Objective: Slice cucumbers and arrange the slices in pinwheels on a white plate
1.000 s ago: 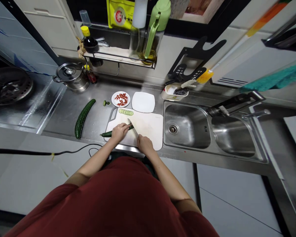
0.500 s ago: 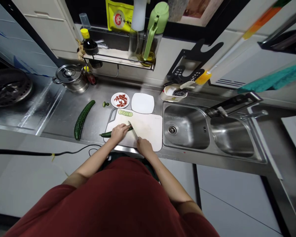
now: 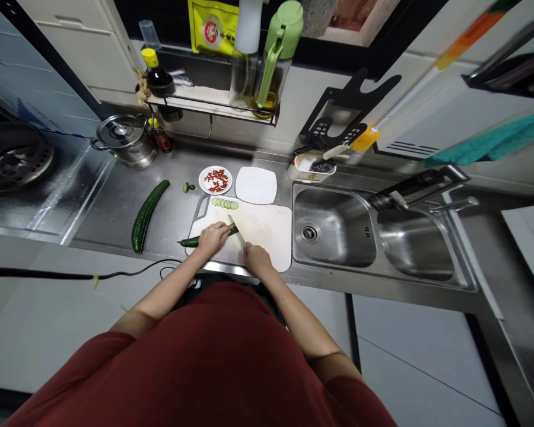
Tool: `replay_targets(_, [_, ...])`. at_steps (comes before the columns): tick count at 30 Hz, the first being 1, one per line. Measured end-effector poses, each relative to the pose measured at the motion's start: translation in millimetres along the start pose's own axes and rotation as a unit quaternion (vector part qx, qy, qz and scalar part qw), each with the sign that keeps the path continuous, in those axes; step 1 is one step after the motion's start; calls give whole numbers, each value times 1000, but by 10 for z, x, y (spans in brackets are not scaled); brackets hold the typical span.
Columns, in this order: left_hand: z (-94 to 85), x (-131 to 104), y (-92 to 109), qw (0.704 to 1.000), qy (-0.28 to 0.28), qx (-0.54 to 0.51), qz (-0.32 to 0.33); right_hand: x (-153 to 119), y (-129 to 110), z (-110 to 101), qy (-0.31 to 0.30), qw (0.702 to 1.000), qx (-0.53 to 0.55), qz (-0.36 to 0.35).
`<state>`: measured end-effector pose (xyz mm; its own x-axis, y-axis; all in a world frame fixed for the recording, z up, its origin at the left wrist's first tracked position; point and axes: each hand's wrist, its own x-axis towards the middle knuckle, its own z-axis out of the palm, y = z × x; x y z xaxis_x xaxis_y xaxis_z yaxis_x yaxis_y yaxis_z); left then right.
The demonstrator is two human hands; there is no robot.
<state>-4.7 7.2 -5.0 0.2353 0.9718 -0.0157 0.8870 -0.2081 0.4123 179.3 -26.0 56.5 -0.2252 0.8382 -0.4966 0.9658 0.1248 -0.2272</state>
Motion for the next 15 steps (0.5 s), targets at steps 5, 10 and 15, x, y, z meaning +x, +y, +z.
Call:
replay_targets(5, [2,-1,-2,1000,4,-3,5,97,-38,-16,6,1000,7,-5])
replay_targets(10, [-28,-5,21,1000,-7,-3,5,254,-116,-60,6,1000,17,-1])
replay_targets(15, [-30,-11,17,1000,-3,-5,6,306,-142,-56,7,1000,23,0])
